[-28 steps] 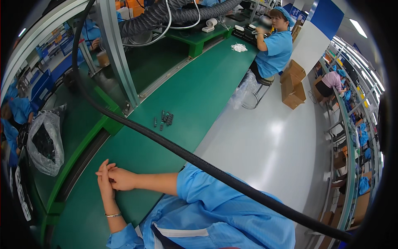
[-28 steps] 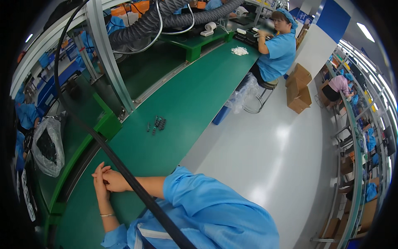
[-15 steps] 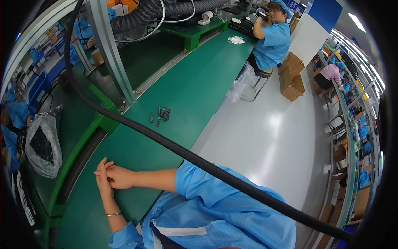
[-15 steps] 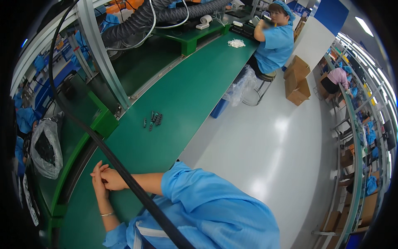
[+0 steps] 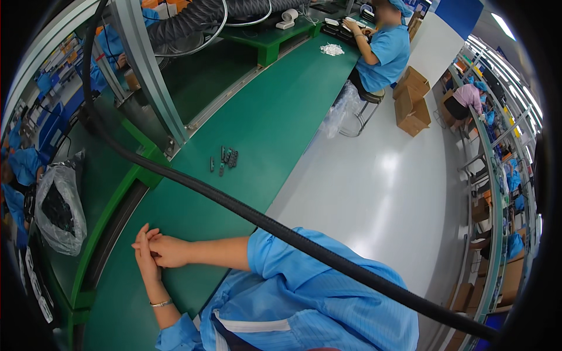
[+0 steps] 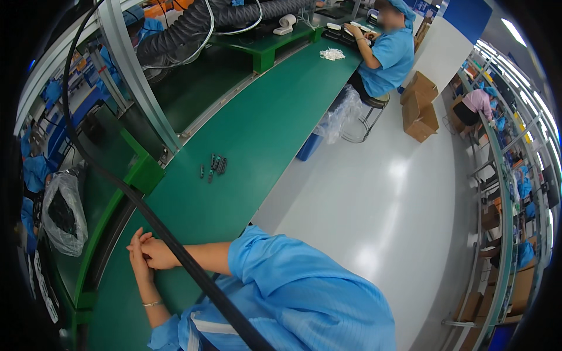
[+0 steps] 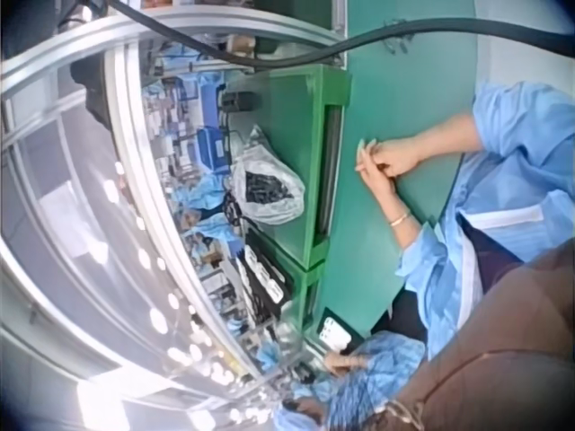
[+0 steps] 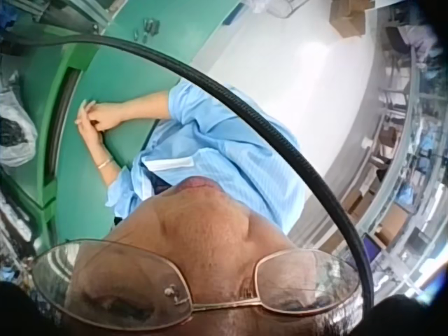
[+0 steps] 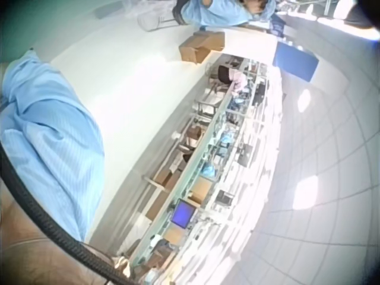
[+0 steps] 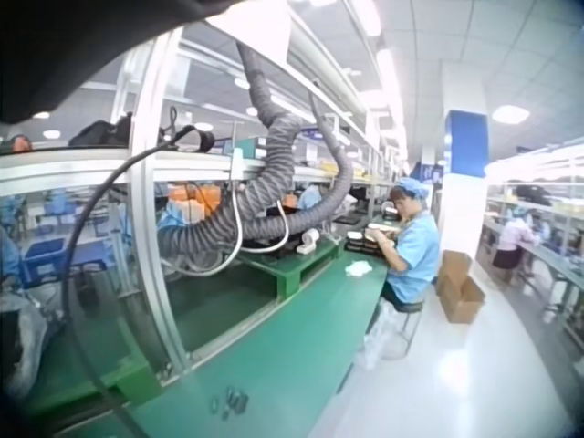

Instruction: Assembling small components into white plastic electronic housings on an assembly line.

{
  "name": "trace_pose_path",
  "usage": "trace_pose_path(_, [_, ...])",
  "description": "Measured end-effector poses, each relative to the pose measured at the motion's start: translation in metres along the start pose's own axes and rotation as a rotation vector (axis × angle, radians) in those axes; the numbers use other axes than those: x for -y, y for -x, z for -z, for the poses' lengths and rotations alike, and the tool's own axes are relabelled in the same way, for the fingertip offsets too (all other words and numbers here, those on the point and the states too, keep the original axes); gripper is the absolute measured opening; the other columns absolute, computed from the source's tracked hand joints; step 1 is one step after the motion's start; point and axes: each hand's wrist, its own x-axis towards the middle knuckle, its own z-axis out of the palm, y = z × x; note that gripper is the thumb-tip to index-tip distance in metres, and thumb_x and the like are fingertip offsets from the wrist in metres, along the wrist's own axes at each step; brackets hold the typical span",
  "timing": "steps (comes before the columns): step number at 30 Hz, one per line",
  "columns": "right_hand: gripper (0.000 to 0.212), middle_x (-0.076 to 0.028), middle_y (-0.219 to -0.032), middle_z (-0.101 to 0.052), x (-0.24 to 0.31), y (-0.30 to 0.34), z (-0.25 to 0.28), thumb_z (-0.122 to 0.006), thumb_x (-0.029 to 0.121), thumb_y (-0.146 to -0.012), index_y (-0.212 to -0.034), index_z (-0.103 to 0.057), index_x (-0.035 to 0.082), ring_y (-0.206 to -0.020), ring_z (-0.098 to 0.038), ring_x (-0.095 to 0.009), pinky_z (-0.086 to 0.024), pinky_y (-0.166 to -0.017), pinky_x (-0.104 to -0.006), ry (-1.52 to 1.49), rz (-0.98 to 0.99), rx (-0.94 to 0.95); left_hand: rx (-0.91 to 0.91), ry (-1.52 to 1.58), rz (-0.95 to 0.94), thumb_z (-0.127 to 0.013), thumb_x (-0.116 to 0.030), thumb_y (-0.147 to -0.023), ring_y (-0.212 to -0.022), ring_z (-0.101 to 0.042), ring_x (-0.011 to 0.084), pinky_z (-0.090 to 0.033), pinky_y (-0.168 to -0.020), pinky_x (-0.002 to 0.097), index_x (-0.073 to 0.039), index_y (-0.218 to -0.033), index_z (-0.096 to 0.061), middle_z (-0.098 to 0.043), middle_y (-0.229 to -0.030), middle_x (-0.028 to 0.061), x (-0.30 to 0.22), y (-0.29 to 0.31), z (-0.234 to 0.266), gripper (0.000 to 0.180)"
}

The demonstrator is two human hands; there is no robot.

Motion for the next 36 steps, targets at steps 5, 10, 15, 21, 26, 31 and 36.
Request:
trace_pose_path(5, [0.062, -0.017, -0.088, -0.060, -0.007, -0.002, -0.003, -0.057, 0.000, -0.073, -0.133, -0.046, 0.008, -0.085, -0.057, -0.030, -0.047, -0.071, -0.0395, -0.007, 0.033, -0.020, 0.004, 0.014, -0.005, -0.048, -0.038, -0.095, -0.092, -0.056, 0.0161, -0.045, -0.082, 0.0276, 0.001, -0.126, -0.048, -0.060, -0.104, 0.0115, 0.004, -0.003, 0.003, 0.050])
trace_pose_path(10, [0.062, -0.018, -0.088, -0.060, -0.006, -0.005, -0.002, -0.057, 0.001, -0.072, -0.132, -0.046, 0.006, -0.085, -0.057, -0.032, -0.047, -0.072, -0.0405, -0.027, -0.005, 0.003, 0.003, -0.006, -0.014, -0.048, -0.038, -0.095, -0.092, -0.056, 0.0158, -0.045, -0.082, 0.0274, 0.001, -0.126, -0.048, -0.060, -0.105, 0.0117, 0.000, -0.001, 0.000, 0.050])
trace_pose_path(15, [0.064, -0.014, -0.094, -0.059, -0.005, -0.005, 0.001, -0.059, 0.002, -0.075, -0.136, -0.042, 0.009, -0.088, -0.056, -0.030, -0.047, -0.077, -0.0393, 0.043, -0.015, 0.048, 0.011, 0.012, 0.004, -0.047, -0.038, -0.095, -0.093, -0.056, 0.0162, -0.045, -0.083, 0.0277, 0.001, -0.126, -0.048, -0.060, -0.105, 0.0117, 0.004, -0.002, 0.004, 0.049])
trace_pose_path(21, [0.063, -0.017, -0.093, -0.060, 0.003, -0.005, 0.004, -0.057, 0.001, -0.074, -0.135, -0.043, 0.007, -0.091, -0.056, -0.032, -0.047, -0.077, -0.0397, -0.017, -0.046, 0.059, -0.004, 0.018, 0.003, -0.048, -0.036, -0.095, -0.093, -0.056, 0.0164, -0.045, -0.083, 0.0277, 0.000, -0.125, -0.049, -0.060, -0.105, 0.0113, -0.001, -0.001, 0.003, 0.047])
trace_pose_path(26, [0.063, -0.016, -0.100, -0.059, -0.005, -0.006, 0.001, -0.058, 0.003, -0.075, -0.136, -0.042, 0.008, -0.098, -0.053, -0.033, -0.045, -0.084, -0.0402, 0.022, 0.068, -0.003, -0.009, 0.025, 0.002, -0.048, -0.035, -0.095, -0.092, -0.057, 0.0162, -0.046, -0.082, 0.0277, 0.000, -0.125, -0.049, -0.060, -0.105, 0.0115, -0.006, -0.002, -0.005, 0.046])
trace_pose_path(31, [0.062, -0.016, -0.104, -0.058, -0.009, -0.008, 0.000, -0.057, 0.004, -0.076, -0.136, -0.042, 0.008, -0.099, -0.053, -0.033, -0.045, -0.086, -0.0406, 0.012, -0.024, 0.068, -0.004, -0.005, 0.024, -0.045, -0.038, -0.095, -0.094, -0.056, 0.0163, -0.045, -0.084, 0.0277, 0.000, -0.127, -0.049, -0.060, -0.106, 0.0113, -0.003, -0.002, -0.001, 0.049])
trace_pose_path(36, [0.064, -0.015, -0.103, -0.058, -0.004, -0.004, 0.001, -0.057, 0.003, -0.076, -0.137, -0.040, 0.009, -0.098, -0.053, -0.032, -0.045, -0.086, -0.0403, 0.030, 0.006, 0.039, 0.008, 0.015, 0.014, -0.048, -0.036, -0.095, -0.092, -0.057, 0.0159, -0.046, -0.082, 0.0274, 0.000, -0.126, -0.048, -0.060, -0.104, 0.0113, 0.000, -0.002, 0.003, 0.048])
